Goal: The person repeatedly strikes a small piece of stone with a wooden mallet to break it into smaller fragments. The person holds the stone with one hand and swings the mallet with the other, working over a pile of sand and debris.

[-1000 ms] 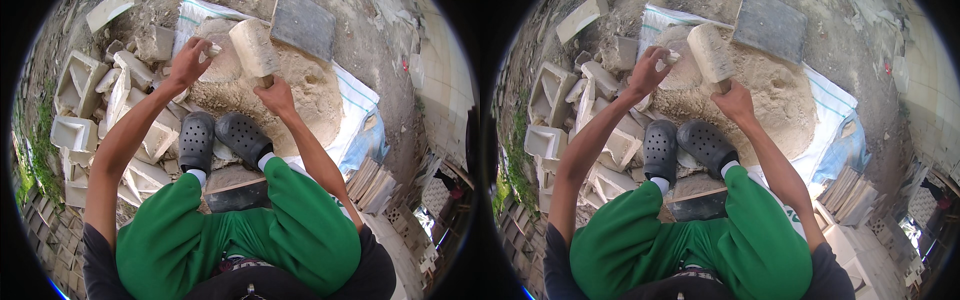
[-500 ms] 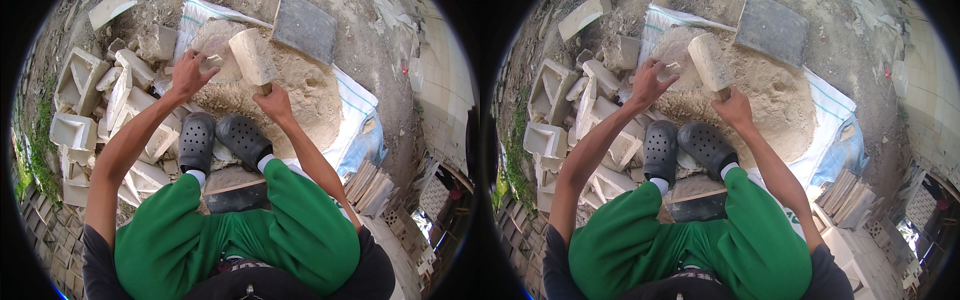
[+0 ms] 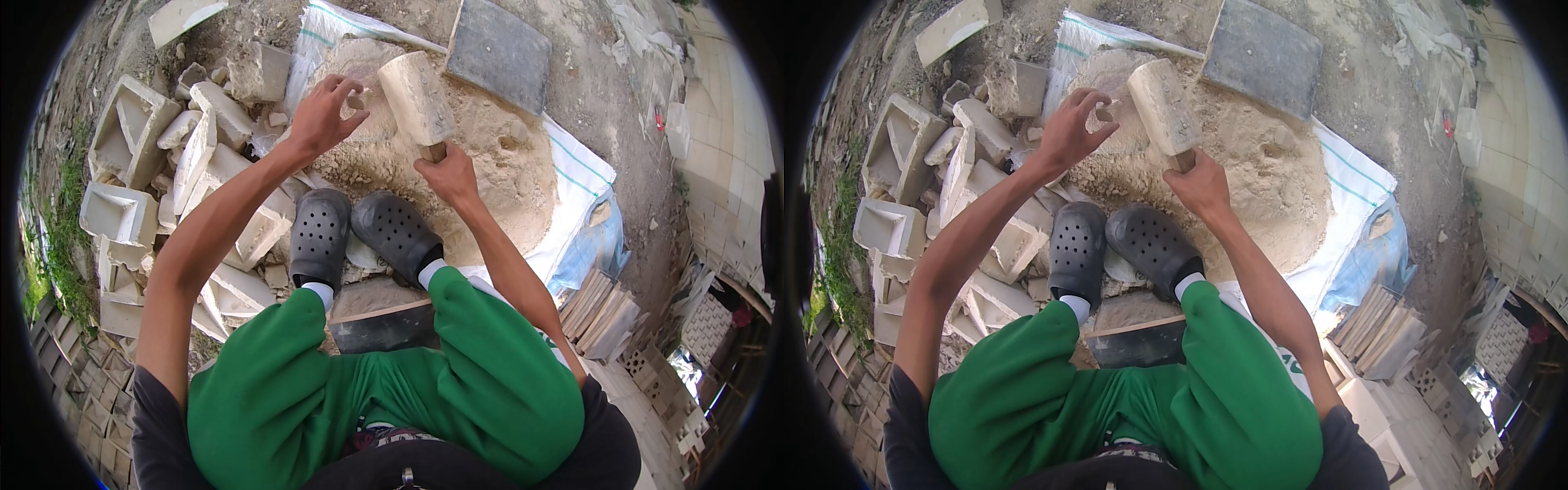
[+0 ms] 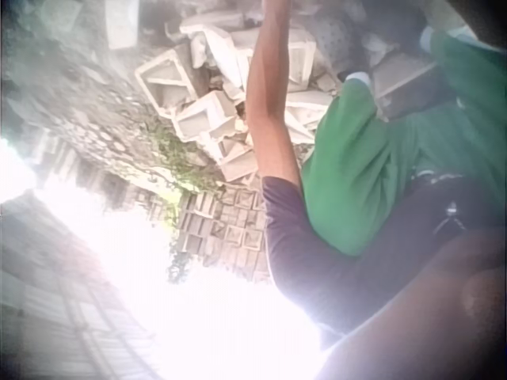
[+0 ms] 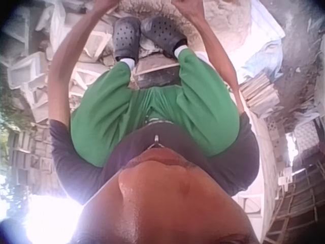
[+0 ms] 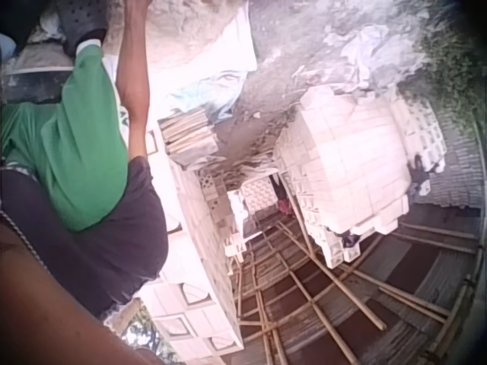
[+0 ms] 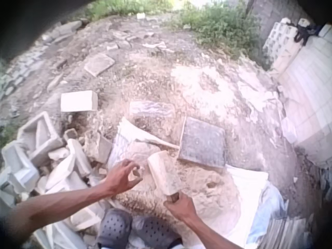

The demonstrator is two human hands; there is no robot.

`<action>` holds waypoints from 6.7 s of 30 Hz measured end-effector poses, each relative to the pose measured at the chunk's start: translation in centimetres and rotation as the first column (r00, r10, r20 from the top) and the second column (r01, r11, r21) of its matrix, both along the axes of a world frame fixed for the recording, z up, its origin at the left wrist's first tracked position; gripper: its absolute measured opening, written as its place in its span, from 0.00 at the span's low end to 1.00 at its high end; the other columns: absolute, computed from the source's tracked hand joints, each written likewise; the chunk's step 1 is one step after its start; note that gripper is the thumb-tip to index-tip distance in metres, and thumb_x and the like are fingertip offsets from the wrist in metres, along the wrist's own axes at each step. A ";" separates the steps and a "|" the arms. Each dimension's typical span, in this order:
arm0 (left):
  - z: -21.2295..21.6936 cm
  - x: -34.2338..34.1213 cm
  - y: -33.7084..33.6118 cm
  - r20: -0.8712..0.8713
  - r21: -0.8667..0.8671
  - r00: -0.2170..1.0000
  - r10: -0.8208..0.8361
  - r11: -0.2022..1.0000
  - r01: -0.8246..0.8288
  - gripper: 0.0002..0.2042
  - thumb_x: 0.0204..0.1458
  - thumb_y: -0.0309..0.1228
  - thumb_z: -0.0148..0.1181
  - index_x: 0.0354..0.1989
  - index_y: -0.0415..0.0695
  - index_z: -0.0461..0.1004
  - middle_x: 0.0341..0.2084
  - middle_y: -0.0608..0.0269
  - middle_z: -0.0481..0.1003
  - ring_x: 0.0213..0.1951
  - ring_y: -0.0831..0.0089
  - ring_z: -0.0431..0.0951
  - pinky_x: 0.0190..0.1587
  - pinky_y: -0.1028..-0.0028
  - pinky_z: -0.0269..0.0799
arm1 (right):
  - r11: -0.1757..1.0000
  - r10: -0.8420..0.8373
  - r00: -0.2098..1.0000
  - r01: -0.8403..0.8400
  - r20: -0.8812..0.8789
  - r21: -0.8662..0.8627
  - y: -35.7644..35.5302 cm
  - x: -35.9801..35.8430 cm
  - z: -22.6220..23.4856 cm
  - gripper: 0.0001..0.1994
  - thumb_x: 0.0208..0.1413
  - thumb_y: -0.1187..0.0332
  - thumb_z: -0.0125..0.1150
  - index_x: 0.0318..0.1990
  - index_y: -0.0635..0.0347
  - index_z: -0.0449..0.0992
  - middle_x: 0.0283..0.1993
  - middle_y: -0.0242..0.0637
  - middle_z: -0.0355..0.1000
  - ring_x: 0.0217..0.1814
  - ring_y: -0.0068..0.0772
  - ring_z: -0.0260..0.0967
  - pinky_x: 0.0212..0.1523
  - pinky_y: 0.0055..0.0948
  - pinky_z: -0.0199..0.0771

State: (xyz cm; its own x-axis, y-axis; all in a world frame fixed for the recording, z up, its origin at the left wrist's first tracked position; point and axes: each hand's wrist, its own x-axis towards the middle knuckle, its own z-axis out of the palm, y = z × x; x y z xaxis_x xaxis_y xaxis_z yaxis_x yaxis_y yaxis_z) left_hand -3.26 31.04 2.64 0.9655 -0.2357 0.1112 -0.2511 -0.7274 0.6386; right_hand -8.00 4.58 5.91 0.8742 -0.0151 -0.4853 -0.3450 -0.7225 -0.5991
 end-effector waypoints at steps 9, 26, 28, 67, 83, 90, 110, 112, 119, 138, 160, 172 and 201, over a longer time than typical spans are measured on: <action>-0.5 -0.5 0.3 -0.193 -0.145 0.975 0.107 0.980 -0.137 0.17 0.53 0.38 0.71 0.44 0.42 0.75 0.42 0.51 0.76 0.42 0.55 0.79 0.43 0.59 0.75 | 1.000 -0.009 1.000 0.009 -0.021 0.017 0.0 -0.2 0.0 0.23 0.44 0.57 0.68 0.39 0.70 0.79 0.34 0.49 0.80 0.36 0.43 0.79 0.41 0.37 0.77; 0.5 -0.5 -1.8 -0.540 -0.273 0.816 0.208 0.874 -0.403 0.19 0.53 0.36 0.70 0.49 0.38 0.76 0.44 0.50 0.80 0.39 0.63 0.84 0.42 0.67 0.80 | 0.998 0.066 0.990 -0.063 0.122 -0.027 3.2 -0.1 -0.6 0.26 0.49 0.56 0.67 0.51 0.66 0.76 0.36 0.60 0.79 0.42 0.64 0.79 0.45 0.50 0.79; 0.2 -0.9 -1.8 -0.465 -0.302 0.865 0.187 0.885 -0.354 0.21 0.52 0.36 0.72 0.50 0.38 0.75 0.45 0.50 0.80 0.39 0.63 0.84 0.42 0.67 0.80 | 0.998 0.062 0.990 -0.065 0.127 0.024 3.2 0.1 -0.4 0.27 0.50 0.56 0.66 0.53 0.66 0.75 0.38 0.60 0.80 0.43 0.63 0.79 0.46 0.50 0.79; -1.4 -0.7 -0.1 -0.158 -0.252 0.962 0.221 0.933 -0.256 0.15 0.55 0.37 0.70 0.44 0.38 0.84 0.34 0.54 0.79 0.31 0.61 0.80 0.37 0.65 0.74 | 0.989 0.012 0.991 -0.032 0.136 0.146 2.9 2.3 2.0 0.19 0.50 0.62 0.66 0.44 0.70 0.77 0.27 0.43 0.79 0.24 0.31 0.78 0.27 0.34 0.77; -1.5 -0.5 0.0 -0.166 -0.274 0.963 0.214 0.928 -0.253 0.15 0.55 0.37 0.70 0.46 0.39 0.84 0.36 0.54 0.80 0.33 0.60 0.81 0.39 0.65 0.75 | 0.988 0.113 0.946 -0.141 0.305 0.069 4.9 3.2 2.1 0.23 0.48 0.60 0.68 0.45 0.71 0.78 0.31 0.49 0.80 0.32 0.41 0.81 0.36 0.37 0.78; -1.9 -0.7 0.2 -0.166 -0.284 0.962 0.216 0.924 -0.257 0.15 0.55 0.37 0.70 0.45 0.39 0.84 0.36 0.54 0.81 0.33 0.59 0.81 0.39 0.65 0.75 | 0.897 -0.125 0.803 -0.160 0.583 0.412 6.6 5.0 4.6 0.13 0.51 0.68 0.64 0.42 0.67 0.79 0.29 0.47 0.79 0.30 0.43 0.81 0.32 0.38 0.78; -1.5 -0.4 -0.1 -0.128 -0.281 0.973 0.193 0.934 -0.222 0.15 0.54 0.36 0.70 0.45 0.39 0.84 0.35 0.54 0.80 0.32 0.60 0.81 0.38 0.65 0.74 | 0.995 0.083 0.955 -0.096 0.283 0.034 4.9 2.3 -1.8 0.20 0.46 0.65 0.67 0.45 0.72 0.77 0.36 0.51 0.79 0.41 0.46 0.80 0.43 0.41 0.78; -1.5 -0.5 -0.1 -0.163 -0.297 0.966 0.203 0.923 -0.244 0.15 0.54 0.36 0.70 0.45 0.39 0.84 0.35 0.54 0.80 0.32 0.60 0.81 0.38 0.64 0.74 | 0.997 0.080 0.972 -0.081 0.219 -0.005 4.2 2.5 -2.2 0.23 0.46 0.61 0.68 0.45 0.71 0.77 0.35 0.51 0.80 0.38 0.44 0.81 0.40 0.40 0.79; -1.8 -0.9 0.2 -0.192 -0.308 0.955 0.228 0.910 -0.279 0.15 0.54 0.35 0.70 0.45 0.39 0.84 0.36 0.54 0.81 0.33 0.61 0.81 0.39 0.66 0.75 | 0.984 0.009 0.956 -0.062 0.295 0.168 4.7 5.2 5.1 0.15 0.49 0.63 0.67 0.36 0.68 0.78 0.24 0.42 0.78 0.21 0.31 0.77 0.27 0.33 0.76; -2.2 -0.8 0.5 -0.133 -0.300 0.970 0.206 0.924 -0.237 0.14 0.54 0.36 0.70 0.45 0.41 0.84 0.35 0.55 0.81 0.32 0.61 0.81 0.38 0.66 0.75 | 0.888 -0.167 0.906 -0.034 0.389 0.459 6.7 6.1 5.7 0.12 0.48 0.69 0.66 0.36 0.69 0.77 0.29 0.45 0.78 0.28 0.34 0.78 0.30 0.32 0.76; -1.8 -0.8 0.0 -0.265 -0.353 0.935 0.234 0.879 -0.320 0.18 0.53 0.37 0.72 0.46 0.37 0.80 0.40 0.53 0.83 0.38 0.65 0.85 0.43 0.69 0.79 | 0.998 0.053 0.979 -0.060 0.196 0.029 5.0 3.1 -2.4 0.24 0.45 0.63 0.68 0.48 0.70 0.78 0.39 0.55 0.81 0.42 0.50 0.81 0.44 0.39 0.79; -1.3 -0.6 0.6 -0.178 -0.134 0.974 0.138 0.978 -0.162 0.22 0.59 0.42 0.64 0.58 0.45 0.76 0.48 0.51 0.77 0.41 0.55 0.82 0.45 0.60 0.77 | 0.962 -0.018 0.996 0.041 -0.089 0.271 3.4 1.7 -1.8 0.24 0.49 0.59 0.71 0.47 0.71 0.76 0.35 0.46 0.80 0.32 0.37 0.80 0.36 0.36 0.79; -1.7 -0.3 0.7 -0.111 -0.184 0.990 0.086 0.977 -0.105 0.18 0.55 0.32 0.66 0.53 0.42 0.74 0.46 0.51 0.73 0.44 0.53 0.79 0.47 0.60 0.77 | 0.665 -0.070 0.861 0.417 -0.503 0.620 0.3 2.2 -2.5 0.16 0.57 0.59 0.66 0.46 0.57 0.71 0.29 0.32 0.70 0.24 0.29 0.71 0.26 0.34 0.76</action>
State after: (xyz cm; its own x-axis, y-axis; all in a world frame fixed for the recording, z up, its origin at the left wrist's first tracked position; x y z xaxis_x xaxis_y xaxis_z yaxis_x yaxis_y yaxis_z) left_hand -3.61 31.78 0.93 0.9910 -0.1259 0.0448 -0.1128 -0.6084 0.7856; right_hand -5.84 4.93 3.42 0.6053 0.2894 -0.7415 -0.7726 -0.0103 -0.6348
